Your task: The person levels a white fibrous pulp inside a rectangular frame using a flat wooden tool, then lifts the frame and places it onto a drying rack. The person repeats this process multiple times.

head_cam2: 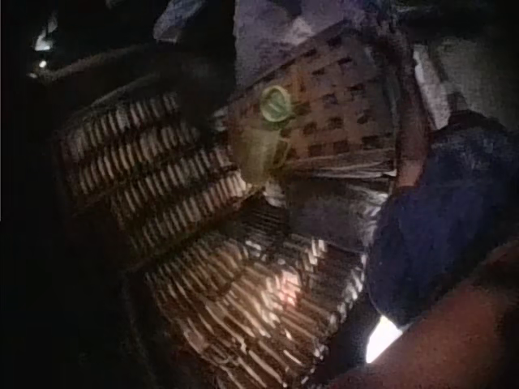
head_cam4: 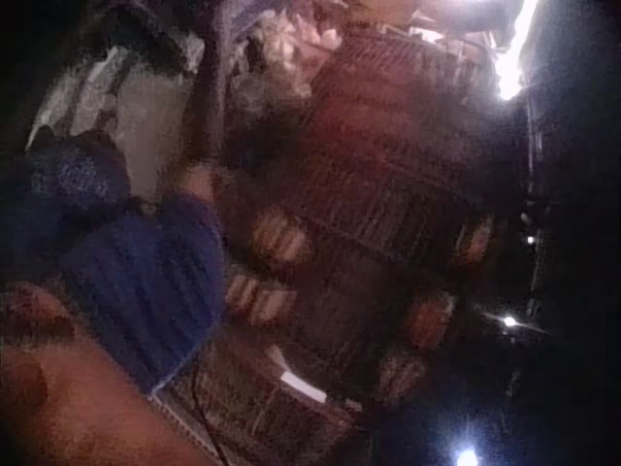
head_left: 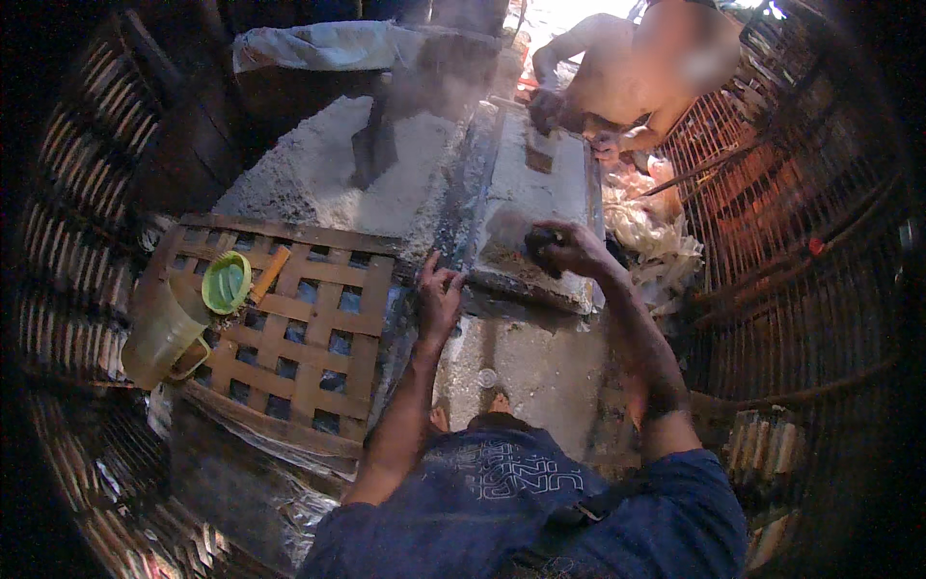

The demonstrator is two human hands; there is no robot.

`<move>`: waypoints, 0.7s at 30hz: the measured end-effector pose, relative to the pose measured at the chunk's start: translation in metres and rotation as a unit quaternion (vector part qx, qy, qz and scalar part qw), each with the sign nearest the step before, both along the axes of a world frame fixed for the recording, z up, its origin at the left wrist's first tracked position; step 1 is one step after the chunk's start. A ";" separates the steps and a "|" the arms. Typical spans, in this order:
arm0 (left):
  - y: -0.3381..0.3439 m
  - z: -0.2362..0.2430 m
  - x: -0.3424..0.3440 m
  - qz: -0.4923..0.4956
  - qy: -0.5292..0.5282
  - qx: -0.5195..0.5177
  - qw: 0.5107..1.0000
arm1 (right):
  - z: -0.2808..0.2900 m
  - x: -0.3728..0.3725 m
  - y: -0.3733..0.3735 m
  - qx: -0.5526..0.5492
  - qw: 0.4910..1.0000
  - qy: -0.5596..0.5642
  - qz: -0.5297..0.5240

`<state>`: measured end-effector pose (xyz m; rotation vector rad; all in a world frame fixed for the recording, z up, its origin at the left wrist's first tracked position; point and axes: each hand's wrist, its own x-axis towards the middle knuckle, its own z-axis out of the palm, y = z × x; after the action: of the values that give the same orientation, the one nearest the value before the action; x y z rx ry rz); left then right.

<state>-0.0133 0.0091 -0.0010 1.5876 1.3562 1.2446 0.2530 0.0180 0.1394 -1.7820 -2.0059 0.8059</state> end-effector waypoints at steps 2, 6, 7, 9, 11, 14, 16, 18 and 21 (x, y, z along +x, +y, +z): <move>0.009 -0.018 0.003 -0.007 -0.045 0.013 0.999 | 0.006 -0.011 -0.023 0.048 0.984 -0.134 0.104; 0.011 -0.035 0.021 0.011 -0.077 0.035 0.996 | -0.030 0.021 -0.017 0.080 0.991 -0.050 0.095; 0.015 -0.044 0.014 -0.001 -0.072 0.021 0.997 | -0.028 0.026 -0.017 0.043 0.993 -0.050 0.102; 0.022 -0.060 0.005 -0.010 -0.090 0.000 0.996 | -0.025 0.041 -0.012 0.032 0.987 -0.064 0.145; 0.025 -0.066 0.002 -0.019 -0.104 -0.025 0.994 | -0.042 0.062 -0.022 0.050 0.984 0.070 0.155; 0.010 -0.017 0.009 -0.031 -0.053 -0.018 0.998 | -0.041 0.062 -0.031 0.065 0.990 -0.049 0.118; 0.005 -0.001 0.010 -0.027 -0.025 0.002 0.999 | -0.043 0.073 -0.031 0.051 0.991 0.070 0.102; 0.010 -0.025 0.001 -0.006 -0.015 0.009 1.000 | -0.033 0.071 -0.029 0.031 0.982 0.172 0.070; 0.017 -0.032 -0.005 -0.019 -0.015 0.013 1.000 | -0.022 0.076 -0.039 -0.011 0.987 0.162 0.002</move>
<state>-0.0186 0.0257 -0.0335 1.5988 1.2899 1.2637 0.3290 -0.0205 0.1171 -1.5425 -1.7941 1.0463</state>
